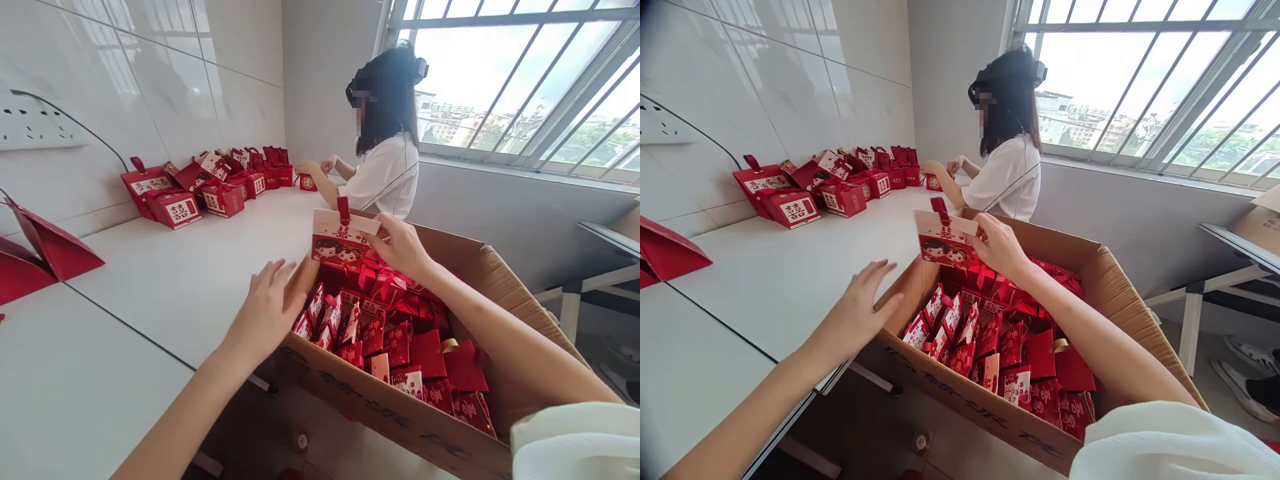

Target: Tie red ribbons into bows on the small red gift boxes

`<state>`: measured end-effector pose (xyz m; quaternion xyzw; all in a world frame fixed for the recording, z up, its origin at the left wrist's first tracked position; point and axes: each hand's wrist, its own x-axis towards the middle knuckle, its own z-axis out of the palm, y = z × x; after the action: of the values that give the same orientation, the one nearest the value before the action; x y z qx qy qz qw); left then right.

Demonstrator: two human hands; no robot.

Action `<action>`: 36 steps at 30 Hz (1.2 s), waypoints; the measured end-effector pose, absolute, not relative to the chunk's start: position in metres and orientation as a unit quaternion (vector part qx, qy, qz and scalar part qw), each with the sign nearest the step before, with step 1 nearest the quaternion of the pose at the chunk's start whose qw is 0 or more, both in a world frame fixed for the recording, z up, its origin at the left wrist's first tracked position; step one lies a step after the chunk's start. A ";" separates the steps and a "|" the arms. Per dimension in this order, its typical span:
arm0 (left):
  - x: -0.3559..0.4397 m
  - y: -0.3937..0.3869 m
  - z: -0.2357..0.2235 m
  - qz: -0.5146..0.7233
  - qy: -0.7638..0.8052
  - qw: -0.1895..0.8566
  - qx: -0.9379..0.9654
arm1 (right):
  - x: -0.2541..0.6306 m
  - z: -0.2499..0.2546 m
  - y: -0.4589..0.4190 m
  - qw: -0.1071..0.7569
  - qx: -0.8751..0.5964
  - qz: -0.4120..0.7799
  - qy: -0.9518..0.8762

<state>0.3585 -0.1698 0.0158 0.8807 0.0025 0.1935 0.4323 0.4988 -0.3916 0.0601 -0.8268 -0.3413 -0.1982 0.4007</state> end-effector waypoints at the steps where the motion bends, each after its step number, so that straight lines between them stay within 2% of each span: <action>1: 0.359 -0.170 0.006 0.174 0.013 0.420 0.891 | 0.509 0.042 -0.396 0.356 -0.847 -0.213 -0.332; 4: 0.356 -0.168 -0.017 0.109 0.050 0.444 0.888 | 0.530 -0.019 -0.406 0.252 -0.886 -0.197 -0.337; 7: 0.351 -0.167 -0.026 0.078 0.062 0.469 0.878 | 0.531 -0.071 -0.404 0.218 -0.893 -0.147 -0.365; 11: 0.348 -0.169 -0.024 0.057 0.062 0.413 0.907 | 0.522 -0.107 -0.396 0.180 -0.904 -0.096 -0.376; 18: 0.347 -0.172 -0.023 0.041 0.067 0.404 0.911 | 0.532 -0.114 -0.401 0.102 -0.942 -0.052 -0.316; 28: 0.347 -0.174 -0.024 0.053 0.063 0.418 0.905 | 0.569 -0.093 -0.369 -0.007 -0.950 0.073 -0.302; 32: 0.347 -0.175 -0.024 0.051 0.062 0.426 0.901 | 0.566 -0.093 -0.364 -0.015 -0.946 0.107 -0.307; 36: 0.346 -0.175 -0.025 0.055 0.065 0.432 0.898 | 0.567 -0.095 -0.366 0.017 -0.939 0.133 -0.318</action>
<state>0.3460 -0.1750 -0.0246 0.8978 0.0652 0.0549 0.4321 0.5667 -0.3657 -0.0947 -0.9388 -0.3175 0.1327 0.0171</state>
